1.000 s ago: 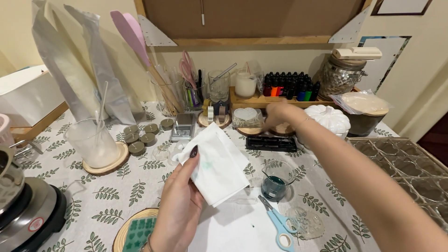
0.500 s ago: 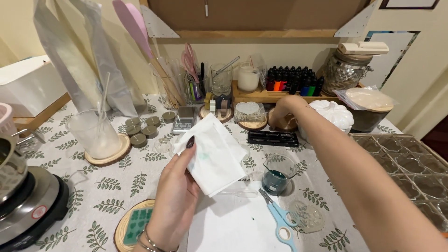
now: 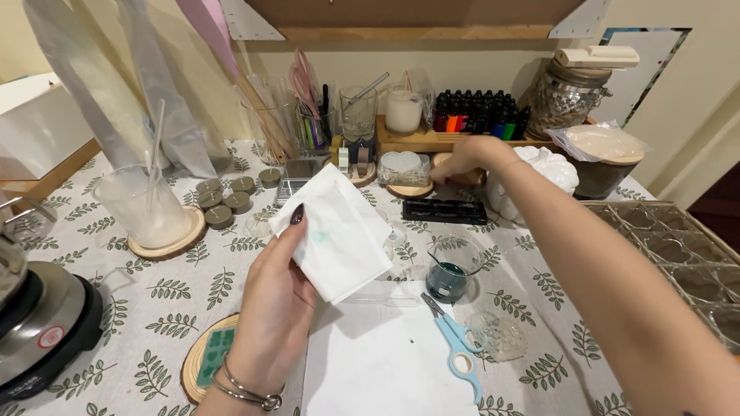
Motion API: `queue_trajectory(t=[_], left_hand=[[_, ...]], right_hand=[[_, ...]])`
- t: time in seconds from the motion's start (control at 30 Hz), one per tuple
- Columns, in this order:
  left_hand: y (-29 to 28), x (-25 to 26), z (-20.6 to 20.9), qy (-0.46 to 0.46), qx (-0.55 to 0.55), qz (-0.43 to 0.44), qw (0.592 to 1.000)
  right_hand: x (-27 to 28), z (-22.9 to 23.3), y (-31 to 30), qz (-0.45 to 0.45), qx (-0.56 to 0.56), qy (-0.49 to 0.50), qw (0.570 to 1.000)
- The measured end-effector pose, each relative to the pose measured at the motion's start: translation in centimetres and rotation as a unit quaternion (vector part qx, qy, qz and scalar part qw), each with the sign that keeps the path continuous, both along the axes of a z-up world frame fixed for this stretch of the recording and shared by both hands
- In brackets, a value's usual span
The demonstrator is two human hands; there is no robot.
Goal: Pouring colored liquid wax into molds and cleaning spills from a wooden coaster.
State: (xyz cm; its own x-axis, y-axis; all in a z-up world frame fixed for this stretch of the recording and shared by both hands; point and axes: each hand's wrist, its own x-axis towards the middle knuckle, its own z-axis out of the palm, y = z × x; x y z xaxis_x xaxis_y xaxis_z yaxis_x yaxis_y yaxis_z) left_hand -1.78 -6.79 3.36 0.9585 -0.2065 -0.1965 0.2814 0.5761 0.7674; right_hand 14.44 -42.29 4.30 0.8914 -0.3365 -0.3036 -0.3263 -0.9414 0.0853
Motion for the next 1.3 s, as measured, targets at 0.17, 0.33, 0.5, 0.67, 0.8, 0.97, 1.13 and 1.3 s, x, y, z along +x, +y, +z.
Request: queue_trajectory(t=[0.17, 0.33, 0.5, 0.67, 0.8, 0.97, 1.13, 1.3], left_hand=[[-0.2, -0.6, 1.1, -0.006, 0.012, 0.013, 1.0], [0.0, -0.5, 0.7, -0.013, 0.008, 0.054, 0.998], [2.0, -0.3, 0.2, -0.123, -0.021, 0.2, 0.972], [3.7, -0.8, 0.7, -0.229, -0.079, 0.253, 0.937], [2.8, -1.1, -0.2, -0.16, -0.067, 0.215, 0.961], [2.8, -1.2, -0.4, -0.132, -0.031, 0.191, 0.972], [3.0, -0.9, -0.3, -0.136, -0.061, 0.192, 0.97], [3.2, -0.4, -1.0, -0.141, -0.051, 0.182, 0.972]], right_hand=[[-1.7, 2.6, -0.5, 0.003, 0.066, -0.072, 0.995], [-8.5, 7.6, 3.7, 0.009, 0.237, -0.148, 0.96], [-20.3, 9.1, 12.8, 0.276, 0.211, -0.115, 0.93], [-28.4, 4.5, 17.5, 0.32, 0.268, -0.056, 0.907], [-29.5, 0.1, 18.6, 0.281, 0.293, -0.057, 0.912], [-31.4, -2.5, 16.5, 0.337, 0.288, -0.131, 0.887], [-32.3, -1.4, 9.7, 0.19, 0.217, -0.168, 0.943], [-32.1, -1.7, 9.5, -0.029, 0.176, -0.1, 0.979]])
